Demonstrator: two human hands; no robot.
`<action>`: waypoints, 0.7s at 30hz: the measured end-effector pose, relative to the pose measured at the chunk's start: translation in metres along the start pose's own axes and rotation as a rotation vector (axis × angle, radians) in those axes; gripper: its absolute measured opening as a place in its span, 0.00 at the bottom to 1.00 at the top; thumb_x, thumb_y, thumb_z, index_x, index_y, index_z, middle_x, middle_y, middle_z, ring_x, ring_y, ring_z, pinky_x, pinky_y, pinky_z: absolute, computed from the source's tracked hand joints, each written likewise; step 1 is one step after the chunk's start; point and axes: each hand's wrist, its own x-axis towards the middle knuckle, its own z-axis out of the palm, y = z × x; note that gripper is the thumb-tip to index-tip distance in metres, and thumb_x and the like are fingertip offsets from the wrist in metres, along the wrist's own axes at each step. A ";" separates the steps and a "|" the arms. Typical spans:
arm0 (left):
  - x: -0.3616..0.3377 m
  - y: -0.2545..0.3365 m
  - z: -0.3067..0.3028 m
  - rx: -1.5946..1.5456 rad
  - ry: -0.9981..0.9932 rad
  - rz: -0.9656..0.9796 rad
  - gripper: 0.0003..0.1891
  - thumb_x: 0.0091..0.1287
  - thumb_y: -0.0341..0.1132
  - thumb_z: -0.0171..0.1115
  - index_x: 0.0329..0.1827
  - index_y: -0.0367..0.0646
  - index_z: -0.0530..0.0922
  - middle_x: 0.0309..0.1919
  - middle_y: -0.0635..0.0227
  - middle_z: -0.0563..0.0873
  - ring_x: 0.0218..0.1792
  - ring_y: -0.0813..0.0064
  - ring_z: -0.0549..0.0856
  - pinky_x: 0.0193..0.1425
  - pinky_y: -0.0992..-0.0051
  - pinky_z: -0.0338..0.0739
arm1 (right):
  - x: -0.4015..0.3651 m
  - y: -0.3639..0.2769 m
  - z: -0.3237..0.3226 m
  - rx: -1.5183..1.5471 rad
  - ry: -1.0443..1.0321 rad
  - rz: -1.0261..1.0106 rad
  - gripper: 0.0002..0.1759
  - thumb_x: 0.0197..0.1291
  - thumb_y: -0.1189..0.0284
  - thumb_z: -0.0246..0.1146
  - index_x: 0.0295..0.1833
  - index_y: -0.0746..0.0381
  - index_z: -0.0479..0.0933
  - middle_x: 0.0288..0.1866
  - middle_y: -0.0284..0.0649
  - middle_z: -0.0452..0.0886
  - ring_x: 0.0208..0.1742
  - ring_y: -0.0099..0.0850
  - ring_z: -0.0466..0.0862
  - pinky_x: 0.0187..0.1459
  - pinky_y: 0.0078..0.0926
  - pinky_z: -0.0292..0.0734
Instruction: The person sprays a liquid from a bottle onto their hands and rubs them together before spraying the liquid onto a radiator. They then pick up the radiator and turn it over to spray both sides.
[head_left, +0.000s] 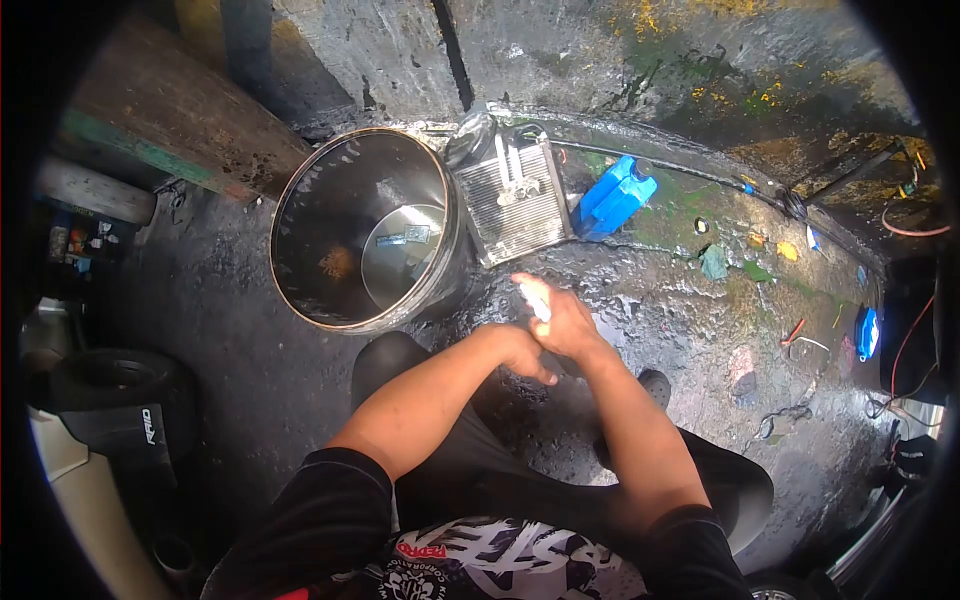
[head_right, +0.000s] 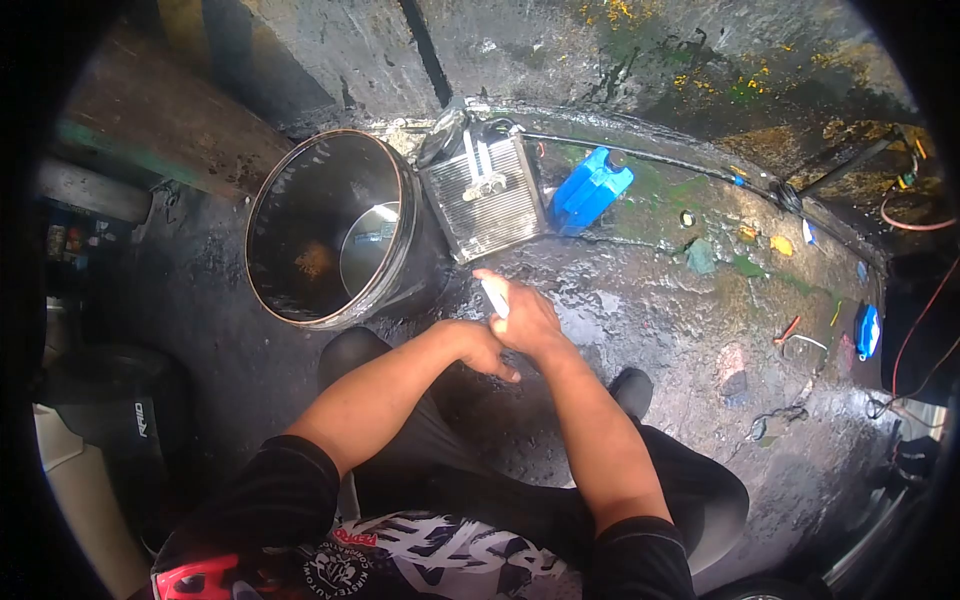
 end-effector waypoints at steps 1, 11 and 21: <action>-0.002 0.002 -0.003 -0.007 -0.012 -0.003 0.45 0.69 0.73 0.61 0.71 0.39 0.83 0.68 0.47 0.84 0.70 0.51 0.82 0.74 0.59 0.75 | -0.001 -0.006 -0.003 -0.009 0.029 0.080 0.42 0.57 0.73 0.64 0.78 0.34 0.72 0.54 0.51 0.90 0.57 0.56 0.88 0.62 0.49 0.82; 0.002 -0.002 0.002 -0.028 -0.022 0.011 0.45 0.69 0.71 0.64 0.75 0.39 0.79 0.72 0.46 0.82 0.73 0.51 0.79 0.76 0.59 0.73 | -0.001 -0.007 0.001 -0.081 -0.005 0.058 0.43 0.58 0.72 0.69 0.80 0.34 0.69 0.61 0.52 0.86 0.62 0.56 0.86 0.66 0.51 0.80; 0.000 0.003 -0.004 -0.038 -0.049 -0.002 0.46 0.69 0.72 0.63 0.73 0.37 0.80 0.71 0.46 0.82 0.73 0.50 0.80 0.76 0.58 0.74 | 0.001 0.001 0.001 -0.028 0.022 -0.082 0.43 0.58 0.72 0.70 0.81 0.40 0.69 0.65 0.53 0.86 0.63 0.56 0.85 0.68 0.51 0.79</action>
